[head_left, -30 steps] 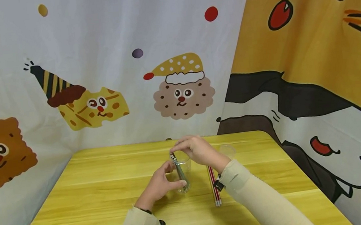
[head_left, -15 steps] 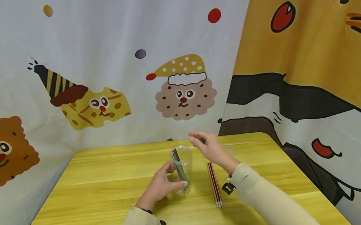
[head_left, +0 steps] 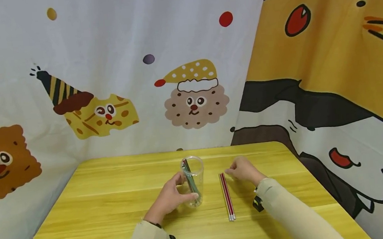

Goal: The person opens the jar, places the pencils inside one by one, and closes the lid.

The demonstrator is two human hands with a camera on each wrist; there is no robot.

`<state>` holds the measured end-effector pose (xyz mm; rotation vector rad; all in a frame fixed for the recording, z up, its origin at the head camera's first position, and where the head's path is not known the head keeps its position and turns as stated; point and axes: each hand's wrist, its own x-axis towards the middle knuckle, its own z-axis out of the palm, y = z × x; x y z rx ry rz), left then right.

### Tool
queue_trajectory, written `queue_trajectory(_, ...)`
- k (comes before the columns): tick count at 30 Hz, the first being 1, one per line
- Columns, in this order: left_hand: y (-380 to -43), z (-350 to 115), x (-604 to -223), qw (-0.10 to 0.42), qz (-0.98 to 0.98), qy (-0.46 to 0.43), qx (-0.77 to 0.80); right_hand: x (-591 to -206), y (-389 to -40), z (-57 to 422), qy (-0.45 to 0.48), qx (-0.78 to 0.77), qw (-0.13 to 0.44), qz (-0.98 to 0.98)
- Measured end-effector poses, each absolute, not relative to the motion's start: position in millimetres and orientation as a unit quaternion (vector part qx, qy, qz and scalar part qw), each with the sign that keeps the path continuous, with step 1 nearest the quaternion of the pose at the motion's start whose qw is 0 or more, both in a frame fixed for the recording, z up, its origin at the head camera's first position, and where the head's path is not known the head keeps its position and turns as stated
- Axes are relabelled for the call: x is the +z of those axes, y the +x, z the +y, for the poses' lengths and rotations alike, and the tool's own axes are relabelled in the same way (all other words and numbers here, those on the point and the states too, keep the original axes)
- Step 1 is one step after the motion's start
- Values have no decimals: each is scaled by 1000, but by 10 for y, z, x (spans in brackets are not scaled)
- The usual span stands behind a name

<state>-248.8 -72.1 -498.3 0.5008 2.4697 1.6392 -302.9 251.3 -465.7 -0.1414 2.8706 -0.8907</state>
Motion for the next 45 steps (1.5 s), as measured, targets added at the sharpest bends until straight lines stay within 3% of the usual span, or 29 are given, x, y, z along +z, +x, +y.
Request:
queue_trajectory(17, -2485, -717, -4993, 70, 818, 164, 547, -4878, -3102, 2603, -27, -310, 113, 944)
queue_trajectory(45, -2495, -715, -5013, 68, 815, 171, 549, -4914, -3133, 2571, -45, -284, 91, 954)
